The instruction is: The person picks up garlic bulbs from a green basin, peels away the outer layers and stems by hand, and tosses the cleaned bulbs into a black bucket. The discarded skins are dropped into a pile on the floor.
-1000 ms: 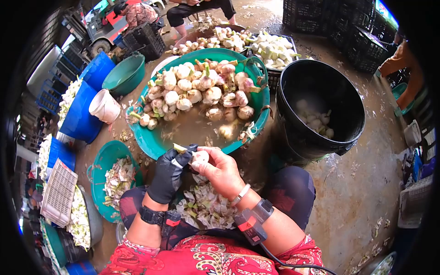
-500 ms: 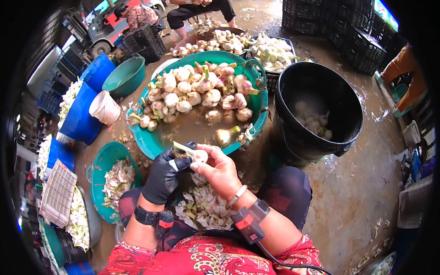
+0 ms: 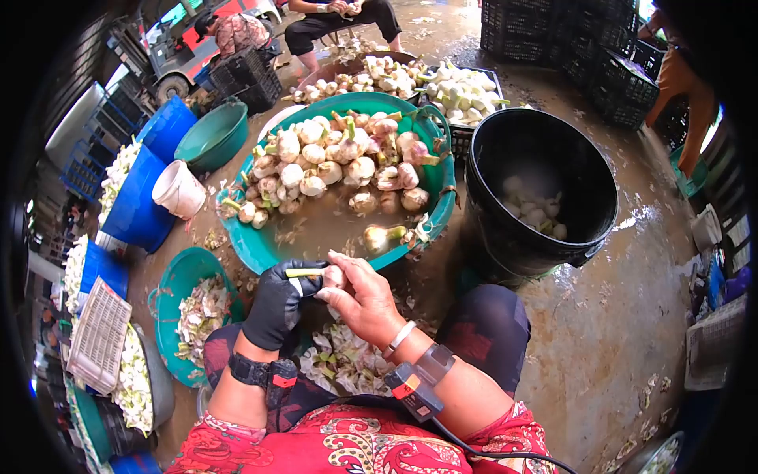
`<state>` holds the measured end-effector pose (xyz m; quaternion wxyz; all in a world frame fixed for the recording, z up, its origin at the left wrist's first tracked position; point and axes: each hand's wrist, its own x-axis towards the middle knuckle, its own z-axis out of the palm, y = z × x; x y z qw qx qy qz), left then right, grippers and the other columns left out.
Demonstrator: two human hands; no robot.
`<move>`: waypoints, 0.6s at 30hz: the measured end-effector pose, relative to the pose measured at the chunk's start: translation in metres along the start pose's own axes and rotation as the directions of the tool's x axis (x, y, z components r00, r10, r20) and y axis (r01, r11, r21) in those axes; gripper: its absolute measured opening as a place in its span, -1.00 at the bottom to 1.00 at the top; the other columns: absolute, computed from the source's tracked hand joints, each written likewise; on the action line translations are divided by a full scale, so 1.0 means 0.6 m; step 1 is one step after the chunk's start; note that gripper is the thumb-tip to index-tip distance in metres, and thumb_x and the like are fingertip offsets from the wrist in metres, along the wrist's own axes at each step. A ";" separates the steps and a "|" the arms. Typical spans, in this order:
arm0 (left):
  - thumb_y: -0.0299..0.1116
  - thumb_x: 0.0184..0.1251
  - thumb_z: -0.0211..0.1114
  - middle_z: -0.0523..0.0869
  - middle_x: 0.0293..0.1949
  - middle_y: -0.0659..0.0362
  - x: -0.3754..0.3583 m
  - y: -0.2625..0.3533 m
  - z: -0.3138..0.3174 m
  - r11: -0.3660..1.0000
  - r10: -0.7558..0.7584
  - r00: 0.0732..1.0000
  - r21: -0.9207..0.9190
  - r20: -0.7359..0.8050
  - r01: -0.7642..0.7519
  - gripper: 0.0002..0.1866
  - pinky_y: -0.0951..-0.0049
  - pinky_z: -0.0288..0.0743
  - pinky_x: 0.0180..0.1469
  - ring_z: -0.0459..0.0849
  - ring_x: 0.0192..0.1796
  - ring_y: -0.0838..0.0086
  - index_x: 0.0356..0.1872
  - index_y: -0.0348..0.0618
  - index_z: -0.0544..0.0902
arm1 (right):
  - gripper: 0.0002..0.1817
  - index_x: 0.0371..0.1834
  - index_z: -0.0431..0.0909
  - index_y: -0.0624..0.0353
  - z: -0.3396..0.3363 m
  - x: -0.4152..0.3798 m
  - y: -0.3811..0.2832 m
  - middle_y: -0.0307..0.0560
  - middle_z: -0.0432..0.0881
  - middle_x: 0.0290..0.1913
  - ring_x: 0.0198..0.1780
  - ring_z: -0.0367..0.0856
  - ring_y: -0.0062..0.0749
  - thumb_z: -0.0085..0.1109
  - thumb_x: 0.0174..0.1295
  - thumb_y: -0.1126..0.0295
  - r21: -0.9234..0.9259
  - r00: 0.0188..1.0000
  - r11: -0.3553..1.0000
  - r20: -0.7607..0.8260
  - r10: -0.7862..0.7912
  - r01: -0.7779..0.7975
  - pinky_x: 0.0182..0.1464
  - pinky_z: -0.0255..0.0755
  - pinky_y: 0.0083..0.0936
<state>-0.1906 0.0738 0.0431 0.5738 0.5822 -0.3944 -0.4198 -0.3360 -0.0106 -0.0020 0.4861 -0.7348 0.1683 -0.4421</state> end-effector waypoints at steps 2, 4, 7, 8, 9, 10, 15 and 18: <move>-0.61 0.17 0.16 0.72 -0.27 0.18 0.000 0.004 -0.001 0.978 -0.032 0.999 0.205 -0.031 0.037 -0.82 0.53 0.53 -0.16 0.63 -0.25 0.59 -0.21 -0.29 0.64 | -0.50 0.18 0.39 0.32 0.005 -0.007 -0.006 -0.07 0.55 -0.24 -0.27 0.53 -0.35 0.25 0.20 0.37 0.405 0.964 0.876 0.069 0.255 -0.261 -0.19 0.44 -0.53; -0.62 0.14 0.14 0.72 -0.28 0.20 0.006 0.001 -0.004 0.971 -0.008 1.000 0.238 -0.010 0.011 -0.80 0.54 0.52 -0.17 0.62 -0.25 0.61 -0.21 -0.30 0.63 | -0.61 0.19 0.33 0.24 -0.003 0.004 -0.008 -0.20 0.50 -0.36 -0.47 0.39 -0.59 -0.09 0.43 0.22 0.643 0.782 0.487 0.312 0.539 -0.591 -0.43 0.30 -0.65; -0.63 0.14 0.15 0.71 -0.26 0.21 0.007 0.001 -0.002 0.980 0.005 1.000 0.199 0.000 -0.004 -0.77 0.54 0.52 -0.16 0.62 -0.24 0.61 -0.16 -0.30 0.63 | -0.69 0.02 0.37 0.12 -0.004 0.015 -0.025 -0.18 0.52 -0.36 -0.51 0.42 -0.54 -0.17 0.43 0.16 0.737 0.655 0.195 0.405 0.638 -0.647 -0.53 0.28 -0.61; -0.64 0.15 0.14 0.71 -0.24 0.21 0.006 0.003 -0.001 0.984 -0.019 1.000 0.175 0.010 0.017 -0.75 0.54 0.52 -0.15 0.63 -0.22 0.60 -0.15 -0.31 0.63 | -0.68 0.02 0.37 0.12 -0.013 0.017 -0.021 -0.15 0.53 -0.32 -0.48 0.45 -0.50 -0.21 0.43 0.13 0.703 0.638 0.178 0.471 0.609 -0.688 -0.51 0.32 -0.57; -0.64 0.15 0.14 0.71 -0.24 0.21 0.004 0.000 -0.001 0.985 -0.024 1.000 0.172 0.005 0.023 -0.75 0.54 0.52 -0.15 0.63 -0.22 0.60 -0.15 -0.31 0.63 | -0.65 0.02 0.37 0.11 -0.022 0.020 -0.013 -0.13 0.54 -0.28 -0.44 0.48 -0.46 -0.24 0.44 0.10 0.666 0.615 0.160 0.533 0.581 -0.729 -0.50 0.35 -0.54; -0.64 0.16 0.12 0.71 -0.22 0.20 0.002 -0.003 -0.001 0.996 -0.029 1.000 0.089 0.008 0.028 -0.74 0.53 0.52 -0.12 0.64 -0.20 0.58 -0.12 -0.32 0.63 | -0.66 0.03 0.35 0.11 -0.022 0.022 -0.005 -0.08 0.55 -0.26 -0.43 0.55 -0.40 -0.22 0.44 0.11 0.626 0.564 0.173 0.503 0.655 -0.760 -0.48 0.42 -0.52; -0.64 0.20 0.12 0.71 -0.12 0.14 -0.004 0.004 0.019 0.988 -0.024 0.999 -0.154 0.024 0.028 -0.66 0.50 0.54 0.00 0.67 -0.10 0.49 0.02 -0.33 0.60 | -0.67 -0.02 0.32 0.14 -0.023 0.018 -0.021 -0.07 0.55 -0.30 -0.43 0.61 -0.39 -0.04 0.41 0.10 0.668 0.648 0.309 0.342 0.681 -0.677 -0.45 0.49 -0.56; -0.63 0.20 0.18 0.71 -0.11 0.14 -0.003 -0.015 0.013 0.980 0.012 1.000 -0.198 0.006 -0.011 -0.69 0.52 0.53 -0.01 0.66 -0.11 0.52 -0.01 -0.32 0.62 | -0.64 -0.02 0.31 0.15 -0.020 0.015 -0.030 -0.08 0.55 -0.29 -0.48 0.57 -0.45 -0.03 0.41 0.07 0.647 0.680 0.370 0.325 0.657 -0.667 -0.47 0.46 -0.61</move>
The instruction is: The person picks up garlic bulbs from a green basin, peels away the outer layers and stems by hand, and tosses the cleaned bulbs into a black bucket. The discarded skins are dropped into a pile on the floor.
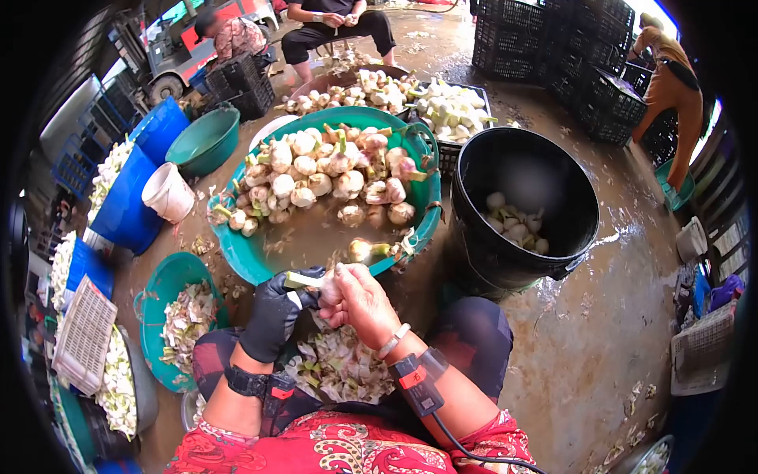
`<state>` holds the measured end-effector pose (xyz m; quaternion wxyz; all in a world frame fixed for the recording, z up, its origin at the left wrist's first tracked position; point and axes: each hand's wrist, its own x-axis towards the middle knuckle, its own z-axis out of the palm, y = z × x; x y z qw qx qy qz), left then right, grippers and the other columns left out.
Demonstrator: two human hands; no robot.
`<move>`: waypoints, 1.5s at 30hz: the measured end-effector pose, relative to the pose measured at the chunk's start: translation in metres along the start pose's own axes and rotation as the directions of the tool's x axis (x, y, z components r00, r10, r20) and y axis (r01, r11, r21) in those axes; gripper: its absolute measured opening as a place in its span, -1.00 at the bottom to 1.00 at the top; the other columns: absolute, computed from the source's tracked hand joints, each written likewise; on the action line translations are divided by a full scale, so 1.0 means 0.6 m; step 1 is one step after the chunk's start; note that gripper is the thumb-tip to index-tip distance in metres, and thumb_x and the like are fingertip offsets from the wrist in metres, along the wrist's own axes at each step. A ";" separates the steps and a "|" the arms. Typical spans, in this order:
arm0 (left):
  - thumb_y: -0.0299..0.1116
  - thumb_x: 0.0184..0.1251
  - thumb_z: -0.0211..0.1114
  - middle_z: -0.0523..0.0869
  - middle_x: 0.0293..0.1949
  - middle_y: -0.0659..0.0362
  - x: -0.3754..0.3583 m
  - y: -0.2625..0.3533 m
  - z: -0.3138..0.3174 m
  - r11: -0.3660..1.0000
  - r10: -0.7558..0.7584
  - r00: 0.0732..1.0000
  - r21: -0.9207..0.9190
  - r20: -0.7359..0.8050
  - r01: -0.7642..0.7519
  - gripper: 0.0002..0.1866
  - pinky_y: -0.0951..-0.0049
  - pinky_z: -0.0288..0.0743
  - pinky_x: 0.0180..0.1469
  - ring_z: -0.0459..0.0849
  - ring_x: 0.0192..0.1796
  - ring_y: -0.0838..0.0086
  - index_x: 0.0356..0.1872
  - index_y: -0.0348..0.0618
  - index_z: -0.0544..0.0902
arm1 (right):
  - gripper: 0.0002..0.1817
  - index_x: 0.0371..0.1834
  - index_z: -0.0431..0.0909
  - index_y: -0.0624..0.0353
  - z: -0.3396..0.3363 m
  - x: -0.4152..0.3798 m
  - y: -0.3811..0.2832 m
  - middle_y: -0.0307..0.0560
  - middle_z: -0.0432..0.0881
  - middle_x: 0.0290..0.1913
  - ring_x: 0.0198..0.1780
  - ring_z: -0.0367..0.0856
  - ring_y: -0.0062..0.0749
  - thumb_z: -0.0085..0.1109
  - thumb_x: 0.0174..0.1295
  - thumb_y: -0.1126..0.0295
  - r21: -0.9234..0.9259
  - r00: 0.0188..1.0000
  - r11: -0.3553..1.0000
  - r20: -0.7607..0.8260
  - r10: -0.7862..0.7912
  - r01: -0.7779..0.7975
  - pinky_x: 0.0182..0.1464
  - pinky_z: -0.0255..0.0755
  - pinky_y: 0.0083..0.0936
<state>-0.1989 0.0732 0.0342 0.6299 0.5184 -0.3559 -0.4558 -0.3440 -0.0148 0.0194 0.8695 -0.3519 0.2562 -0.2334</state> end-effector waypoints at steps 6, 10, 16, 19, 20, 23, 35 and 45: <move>-0.65 0.16 0.15 0.72 -0.13 0.14 -0.002 0.027 -0.015 0.771 0.071 0.986 0.619 0.148 -0.149 -0.75 0.50 0.53 -0.10 0.65 -0.16 0.53 -0.14 -0.33 0.66 | -0.76 -0.22 0.46 0.15 -0.014 -0.003 -0.009 -0.19 0.54 -0.47 -0.57 0.45 -0.60 -0.01 0.34 0.20 -0.115 0.988 0.986 0.080 0.130 -0.121 -0.61 0.27 -0.70; -0.61 0.17 0.12 0.72 -0.13 0.12 -0.002 0.039 -0.013 0.712 0.097 0.980 0.676 0.171 -0.188 -0.79 0.47 0.52 -0.08 0.65 -0.14 0.50 -0.19 -0.32 0.65 | -0.70 -0.25 0.50 0.16 -0.004 -0.007 -0.023 -0.14 0.57 -0.47 -0.56 0.49 -0.58 -0.12 0.37 0.16 -0.007 0.930 0.952 0.209 0.302 -0.307 -0.61 0.30 -0.68; -0.63 0.18 0.12 0.68 -0.02 0.08 -0.008 0.018 -0.022 0.978 -0.027 0.997 0.209 0.067 0.012 -0.66 0.48 0.51 0.04 0.62 -0.02 0.50 0.01 -0.33 0.58 | -0.67 -0.09 0.50 0.20 -0.029 -0.007 -0.028 -0.09 0.61 -0.38 -0.45 0.60 -0.45 -0.01 0.36 0.14 0.024 0.904 0.951 0.320 0.284 -0.307 -0.47 0.45 -0.62; -0.61 0.20 0.17 0.62 0.08 0.08 -0.017 0.013 -0.032 0.991 -0.028 0.997 0.125 -0.078 0.038 -0.55 0.48 0.49 0.08 0.59 0.02 0.50 0.16 -0.30 0.49 | -0.66 0.06 0.43 0.19 -0.017 -0.011 -0.026 -0.02 0.61 -0.26 -0.36 0.63 -0.38 0.05 0.34 0.22 0.176 0.984 0.978 0.159 0.083 -0.111 -0.35 0.51 -0.55; -0.62 0.21 0.17 0.61 0.07 0.11 -0.026 0.013 -0.027 0.991 0.015 0.999 0.132 -0.050 -0.008 -0.52 0.50 0.49 0.07 0.58 0.03 0.52 0.20 -0.30 0.45 | -0.60 0.17 0.35 0.19 -0.023 -0.008 -0.026 -0.03 0.58 -0.17 -0.28 0.61 -0.40 0.12 0.31 0.32 0.211 0.980 0.973 0.193 0.049 -0.090 -0.25 0.50 -0.52; -0.61 0.20 0.24 0.62 0.04 0.14 -0.035 0.020 -0.003 0.992 0.064 0.998 0.114 -0.025 -0.061 -0.50 0.49 0.49 0.08 0.58 0.04 0.50 0.22 -0.29 0.44 | -0.58 0.19 0.33 0.20 -0.015 0.004 0.005 -0.11 0.55 -0.18 -0.27 0.55 -0.49 0.16 0.30 0.35 -0.044 0.987 0.992 0.110 -0.114 0.119 -0.26 0.45 -0.56; -0.54 0.29 0.25 0.71 -0.16 0.16 -0.021 0.006 -0.010 0.995 -0.058 0.995 -0.084 -0.075 0.052 -0.82 0.54 0.54 -0.05 0.65 -0.15 0.56 -0.10 -0.28 0.63 | -0.87 -0.15 0.52 0.13 0.000 0.013 -0.013 -0.31 0.57 -0.27 -0.26 0.53 -0.51 0.07 0.32 0.36 0.148 0.977 0.986 0.186 -0.104 0.077 -0.17 0.44 -0.45; -0.43 0.39 0.20 0.72 -0.21 0.15 0.001 0.020 -0.046 0.979 -0.043 0.984 -0.203 -0.173 0.007 -0.83 0.50 0.56 -0.11 0.68 -0.20 0.52 -0.10 -0.27 0.60 | -0.66 -0.08 0.52 0.17 -0.025 -0.008 0.035 0.06 0.66 -0.27 -0.31 0.63 -0.05 0.29 0.03 0.48 -0.818 0.856 0.254 0.479 -0.195 0.516 -0.19 0.52 -0.30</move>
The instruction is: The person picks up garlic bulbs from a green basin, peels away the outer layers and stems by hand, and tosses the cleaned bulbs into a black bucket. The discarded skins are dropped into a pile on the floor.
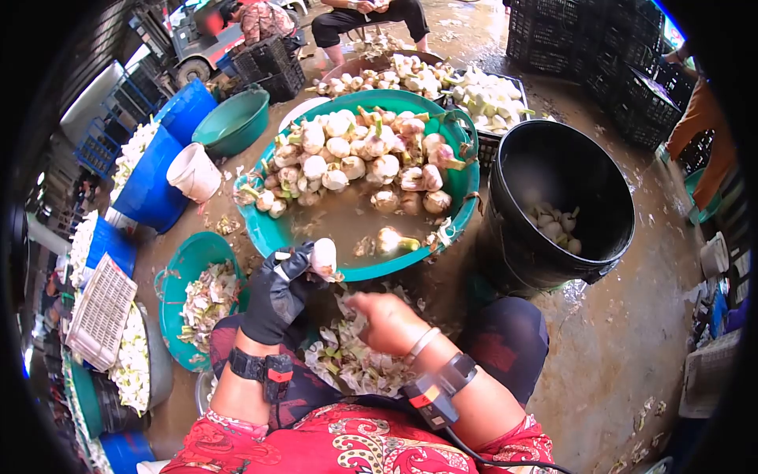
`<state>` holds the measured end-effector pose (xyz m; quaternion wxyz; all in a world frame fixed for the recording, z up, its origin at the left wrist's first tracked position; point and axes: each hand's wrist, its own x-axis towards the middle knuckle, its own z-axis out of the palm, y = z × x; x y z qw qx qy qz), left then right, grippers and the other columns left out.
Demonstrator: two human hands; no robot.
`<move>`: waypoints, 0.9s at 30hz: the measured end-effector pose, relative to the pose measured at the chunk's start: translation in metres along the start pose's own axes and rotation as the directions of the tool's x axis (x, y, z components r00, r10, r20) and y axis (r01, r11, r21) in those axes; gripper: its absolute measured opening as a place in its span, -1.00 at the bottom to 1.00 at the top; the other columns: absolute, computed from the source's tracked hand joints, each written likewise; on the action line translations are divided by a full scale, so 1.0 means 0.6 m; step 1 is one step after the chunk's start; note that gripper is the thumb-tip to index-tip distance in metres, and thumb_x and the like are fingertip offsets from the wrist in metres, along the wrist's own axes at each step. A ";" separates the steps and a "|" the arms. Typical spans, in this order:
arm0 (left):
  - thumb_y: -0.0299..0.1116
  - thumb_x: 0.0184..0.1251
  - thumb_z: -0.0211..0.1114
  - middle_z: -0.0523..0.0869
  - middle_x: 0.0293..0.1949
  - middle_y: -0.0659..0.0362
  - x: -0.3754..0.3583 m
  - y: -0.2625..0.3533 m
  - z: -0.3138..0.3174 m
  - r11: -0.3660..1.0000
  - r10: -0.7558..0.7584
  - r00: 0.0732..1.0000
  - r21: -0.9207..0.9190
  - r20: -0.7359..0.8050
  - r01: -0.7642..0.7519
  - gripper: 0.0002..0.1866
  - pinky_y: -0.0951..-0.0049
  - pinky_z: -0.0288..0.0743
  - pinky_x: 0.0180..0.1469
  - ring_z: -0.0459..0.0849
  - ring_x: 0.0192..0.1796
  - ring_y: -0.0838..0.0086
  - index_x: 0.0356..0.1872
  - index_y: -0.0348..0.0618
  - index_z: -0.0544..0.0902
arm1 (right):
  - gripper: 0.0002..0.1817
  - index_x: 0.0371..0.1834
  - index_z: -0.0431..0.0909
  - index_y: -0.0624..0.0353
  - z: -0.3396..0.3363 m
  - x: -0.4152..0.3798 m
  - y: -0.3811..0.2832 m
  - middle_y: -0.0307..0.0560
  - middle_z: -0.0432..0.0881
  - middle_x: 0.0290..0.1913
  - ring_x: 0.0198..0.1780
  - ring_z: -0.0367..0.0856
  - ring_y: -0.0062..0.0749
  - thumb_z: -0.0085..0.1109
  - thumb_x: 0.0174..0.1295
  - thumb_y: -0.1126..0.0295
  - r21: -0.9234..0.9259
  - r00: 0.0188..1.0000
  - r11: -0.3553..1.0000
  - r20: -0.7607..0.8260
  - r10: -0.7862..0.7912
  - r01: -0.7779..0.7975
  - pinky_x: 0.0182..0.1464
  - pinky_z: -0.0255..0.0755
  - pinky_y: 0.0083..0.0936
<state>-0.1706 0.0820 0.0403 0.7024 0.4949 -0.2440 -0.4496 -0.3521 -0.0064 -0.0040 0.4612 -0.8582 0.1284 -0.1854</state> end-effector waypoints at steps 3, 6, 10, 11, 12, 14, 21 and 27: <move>-0.50 0.36 0.20 0.72 -0.17 0.14 -0.012 -0.008 0.018 0.991 -0.040 0.999 -0.128 0.006 0.041 -0.84 0.48 0.58 -0.05 0.68 -0.14 0.49 -0.10 -0.30 0.60 | -0.72 -0.23 0.55 0.21 -0.017 0.023 -0.015 -0.16 0.59 -0.47 -0.47 0.52 -0.55 0.42 0.03 0.40 0.346 0.925 0.923 -0.268 0.270 -0.169 -0.35 0.46 -0.55; -0.51 0.31 0.21 0.68 -0.12 0.10 -0.013 -0.028 0.019 0.985 0.018 1.000 0.173 0.014 -0.020 -0.83 0.38 0.61 -0.03 0.68 -0.11 0.42 -0.09 -0.26 0.57 | -0.80 -0.39 0.58 0.21 0.003 0.040 -0.027 -0.28 0.52 -0.57 -0.49 0.44 -0.72 0.42 0.08 0.39 0.536 0.812 0.844 -0.487 0.321 -0.012 -0.41 0.40 -0.68; -0.63 0.14 0.31 0.67 -0.15 0.13 -0.016 -0.034 0.028 0.824 0.210 0.973 0.519 0.092 -0.227 -0.77 0.46 0.57 -0.01 0.66 -0.10 0.46 -0.16 -0.26 0.59 | -0.83 -0.40 0.61 0.23 0.000 0.041 -0.023 -0.28 0.56 -0.57 -0.49 0.46 -0.73 0.41 0.08 0.39 0.452 0.767 0.883 -0.519 0.378 -0.129 -0.40 0.42 -0.66; -0.66 0.08 0.34 0.66 -0.17 0.15 -0.018 -0.033 0.032 0.684 0.265 0.955 0.671 0.136 -0.285 -0.75 0.48 0.56 0.00 0.65 -0.09 0.47 -0.18 -0.25 0.60 | -0.83 -0.38 0.62 0.23 -0.001 0.039 -0.022 -0.26 0.58 -0.56 -0.48 0.48 -0.74 0.40 0.08 0.40 0.498 0.760 0.851 -0.485 0.432 -0.166 -0.40 0.42 -0.65; -0.66 0.08 0.34 0.66 -0.17 0.15 -0.020 -0.030 0.039 0.687 0.260 0.956 0.669 0.139 -0.284 -0.75 0.48 0.56 0.00 0.65 -0.09 0.47 -0.18 -0.25 0.60 | -0.84 -0.36 0.63 0.24 -0.003 0.037 -0.020 -0.25 0.60 -0.56 -0.48 0.49 -0.74 0.39 0.08 0.41 0.541 0.750 0.816 -0.450 0.485 -0.203 -0.40 0.43 -0.64; -0.54 -0.03 0.40 0.63 -0.27 0.11 -0.023 -0.026 0.052 0.481 0.368 0.891 0.765 0.268 -0.429 -0.76 0.34 0.50 -0.05 0.61 -0.14 0.29 -0.26 -0.19 0.64 | -0.86 -0.38 0.62 0.24 -0.002 0.035 -0.013 -0.18 0.61 -0.56 -0.49 0.53 -0.65 0.34 0.09 0.42 0.531 0.745 0.823 -0.461 0.482 -0.203 -0.40 0.44 -0.59; -0.57 -0.06 0.37 0.62 -0.30 0.08 -0.027 -0.026 0.063 0.153 0.395 0.781 0.803 0.485 -0.576 -0.76 0.27 0.52 -0.13 0.61 -0.19 0.20 -0.29 -0.12 0.65 | -0.90 -0.50 0.53 0.26 -0.007 0.032 -0.014 0.13 0.55 -0.55 -0.47 0.57 0.05 0.14 0.10 0.47 0.109 0.769 0.980 -0.607 0.199 -0.167 -0.35 0.47 -0.24; -0.57 0.21 0.29 0.68 -0.14 0.08 -0.025 -0.047 0.043 0.917 0.136 0.989 0.371 0.052 -0.146 -0.81 0.37 0.61 -0.05 0.68 -0.15 0.36 -0.15 -0.26 0.58 | -0.93 -0.51 0.51 0.26 0.016 0.043 0.003 -0.15 0.51 -0.66 -0.61 0.50 -0.56 0.03 0.05 0.57 0.465 0.676 0.852 -0.551 0.490 -0.239 -0.51 0.44 -0.46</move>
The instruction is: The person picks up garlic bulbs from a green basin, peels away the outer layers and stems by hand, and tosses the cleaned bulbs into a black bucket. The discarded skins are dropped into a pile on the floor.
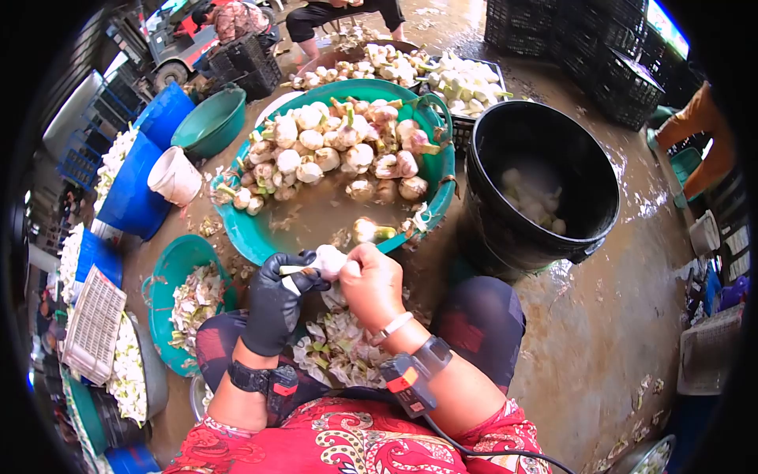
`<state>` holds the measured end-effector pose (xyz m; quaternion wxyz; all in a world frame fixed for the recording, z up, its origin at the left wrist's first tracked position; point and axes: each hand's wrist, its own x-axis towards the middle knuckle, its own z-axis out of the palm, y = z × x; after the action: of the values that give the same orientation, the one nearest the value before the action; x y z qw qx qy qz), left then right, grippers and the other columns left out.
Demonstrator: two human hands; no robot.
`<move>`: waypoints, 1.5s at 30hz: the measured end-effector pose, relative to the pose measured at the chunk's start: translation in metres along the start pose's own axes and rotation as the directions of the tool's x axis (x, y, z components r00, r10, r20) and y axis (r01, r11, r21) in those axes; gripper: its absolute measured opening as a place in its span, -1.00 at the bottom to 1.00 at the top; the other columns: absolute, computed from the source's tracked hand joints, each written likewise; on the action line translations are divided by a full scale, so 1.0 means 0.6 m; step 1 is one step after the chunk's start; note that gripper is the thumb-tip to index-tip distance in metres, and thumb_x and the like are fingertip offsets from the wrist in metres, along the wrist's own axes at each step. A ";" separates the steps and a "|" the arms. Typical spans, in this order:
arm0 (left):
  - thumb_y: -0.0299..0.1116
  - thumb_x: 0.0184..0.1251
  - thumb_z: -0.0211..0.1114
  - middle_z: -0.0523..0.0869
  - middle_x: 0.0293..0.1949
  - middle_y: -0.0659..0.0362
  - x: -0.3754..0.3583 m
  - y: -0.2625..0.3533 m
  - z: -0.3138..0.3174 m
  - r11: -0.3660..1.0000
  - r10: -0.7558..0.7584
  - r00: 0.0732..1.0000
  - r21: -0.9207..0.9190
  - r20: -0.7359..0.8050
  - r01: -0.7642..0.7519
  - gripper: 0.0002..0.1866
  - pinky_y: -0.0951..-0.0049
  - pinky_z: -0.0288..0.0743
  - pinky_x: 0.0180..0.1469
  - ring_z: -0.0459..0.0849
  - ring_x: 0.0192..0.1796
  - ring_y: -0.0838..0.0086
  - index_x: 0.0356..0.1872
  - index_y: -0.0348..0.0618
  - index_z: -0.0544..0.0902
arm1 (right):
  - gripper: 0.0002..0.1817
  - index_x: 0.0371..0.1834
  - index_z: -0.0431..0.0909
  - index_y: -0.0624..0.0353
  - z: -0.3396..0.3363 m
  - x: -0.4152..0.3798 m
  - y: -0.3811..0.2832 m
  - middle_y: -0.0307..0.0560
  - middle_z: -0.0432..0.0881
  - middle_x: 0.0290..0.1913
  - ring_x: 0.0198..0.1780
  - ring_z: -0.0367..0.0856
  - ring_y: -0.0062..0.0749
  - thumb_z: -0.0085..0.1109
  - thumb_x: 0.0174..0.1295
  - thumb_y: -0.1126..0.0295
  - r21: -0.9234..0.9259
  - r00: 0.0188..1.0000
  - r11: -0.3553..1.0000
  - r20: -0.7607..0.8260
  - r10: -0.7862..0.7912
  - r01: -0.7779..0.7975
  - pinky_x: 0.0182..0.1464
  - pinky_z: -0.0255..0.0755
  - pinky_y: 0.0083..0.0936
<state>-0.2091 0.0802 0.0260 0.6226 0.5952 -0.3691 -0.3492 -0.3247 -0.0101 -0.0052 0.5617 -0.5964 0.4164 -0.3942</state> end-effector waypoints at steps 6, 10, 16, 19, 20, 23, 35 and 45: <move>-0.39 0.42 0.16 0.68 -0.19 0.15 0.005 0.043 -0.052 0.810 -0.201 0.978 -0.571 -0.052 0.136 -0.82 0.42 0.64 -0.09 0.69 -0.19 0.47 -0.06 -0.23 0.57 | -0.90 -0.41 0.48 0.16 -0.052 0.022 -0.028 -0.25 0.48 -0.58 -0.66 0.43 -0.61 -0.04 0.21 0.47 0.326 0.946 0.892 0.023 0.323 -0.313 -0.62 0.37 -0.64; -0.32 0.45 0.10 0.69 -0.11 0.10 -0.037 0.114 -0.224 0.844 0.394 0.894 0.468 -0.215 -0.260 -0.76 0.45 0.64 -0.20 0.70 -0.19 0.44 -0.07 -0.25 0.62 | -0.89 -0.43 0.46 0.15 -0.074 0.022 -0.049 -0.29 0.45 -0.60 -0.69 0.32 -0.66 -0.04 0.22 0.45 0.256 0.928 0.895 0.166 0.332 -0.366 -0.63 0.27 -0.69; -0.45 0.21 0.24 0.70 -0.40 0.14 -0.233 0.135 -0.535 0.066 0.124 0.852 0.861 -0.508 0.504 -0.77 0.46 0.54 -0.34 0.65 -0.40 0.48 -0.12 -0.29 0.63 | -0.86 -0.47 0.57 0.29 -0.083 0.013 -0.029 -0.24 0.55 -0.57 -0.53 0.51 -0.59 0.30 0.00 0.45 -0.367 0.744 0.928 0.636 0.206 0.057 -0.42 0.44 -0.56; -0.53 0.10 0.23 0.73 -0.19 0.05 -0.186 0.172 -0.427 0.443 0.013 0.890 0.800 -0.457 0.404 -0.66 0.35 0.55 -0.12 0.69 -0.20 0.32 -0.04 -0.28 0.65 | -0.90 -0.49 0.59 0.27 -0.074 0.017 -0.038 -0.16 0.57 -0.58 -0.52 0.52 -0.56 0.26 0.00 0.45 -0.292 0.859 0.956 0.496 0.130 0.024 -0.40 0.43 -0.54; -0.54 0.07 0.22 0.72 -0.11 0.03 -0.154 0.164 -0.403 0.438 0.121 0.959 0.881 -0.257 0.181 -0.63 0.35 0.54 -0.02 0.69 -0.11 0.28 -0.02 -0.27 0.65 | -0.90 -0.52 0.61 0.24 -0.076 0.020 -0.039 -0.07 0.60 -0.58 -0.50 0.53 -0.51 0.22 0.00 0.43 -0.193 0.913 0.981 0.393 0.107 -0.032 -0.37 0.43 -0.51; -0.46 0.08 0.22 0.61 0.10 0.03 -0.001 0.167 -0.243 0.163 0.226 0.936 0.937 0.269 -0.309 -0.55 0.22 0.41 0.20 0.55 0.16 0.16 0.09 -0.12 0.60 | -0.92 -0.52 0.60 0.24 -0.086 0.047 0.004 -0.15 0.55 -0.62 -0.52 0.47 -0.58 0.18 0.02 0.46 -0.117 0.992 0.990 0.094 0.090 -0.079 -0.39 0.40 -0.54; -0.18 -0.04 0.36 0.67 -0.07 -0.04 0.318 -0.100 0.122 0.170 -0.634 0.513 0.751 0.579 -0.638 -0.50 0.15 0.44 0.13 0.58 0.06 0.02 0.02 -0.02 0.63 | -0.85 -0.18 0.59 0.27 -0.107 0.077 0.001 -0.24 0.61 -0.37 -0.42 0.57 -0.67 0.12 0.21 0.53 0.143 0.992 0.987 -0.096 0.087 -0.073 -0.41 0.44 -0.71; -0.42 0.39 0.16 0.68 -0.07 0.16 0.224 0.044 0.016 0.921 -0.378 0.827 0.082 0.416 0.380 -0.73 0.46 0.55 -0.01 0.67 -0.03 0.49 0.04 -0.31 0.56 | -0.09 0.44 0.15 0.07 -0.067 0.071 -0.024 0.03 0.35 0.30 0.26 0.40 -0.30 0.45 -0.01 0.37 0.046 0.966 0.979 0.158 -0.204 0.199 0.05 0.48 -0.50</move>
<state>-0.1529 -0.0406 0.0587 0.4469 0.5647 -0.3693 -0.5874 -0.3472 -0.0636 0.0114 0.5592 -0.6573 0.3009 -0.4058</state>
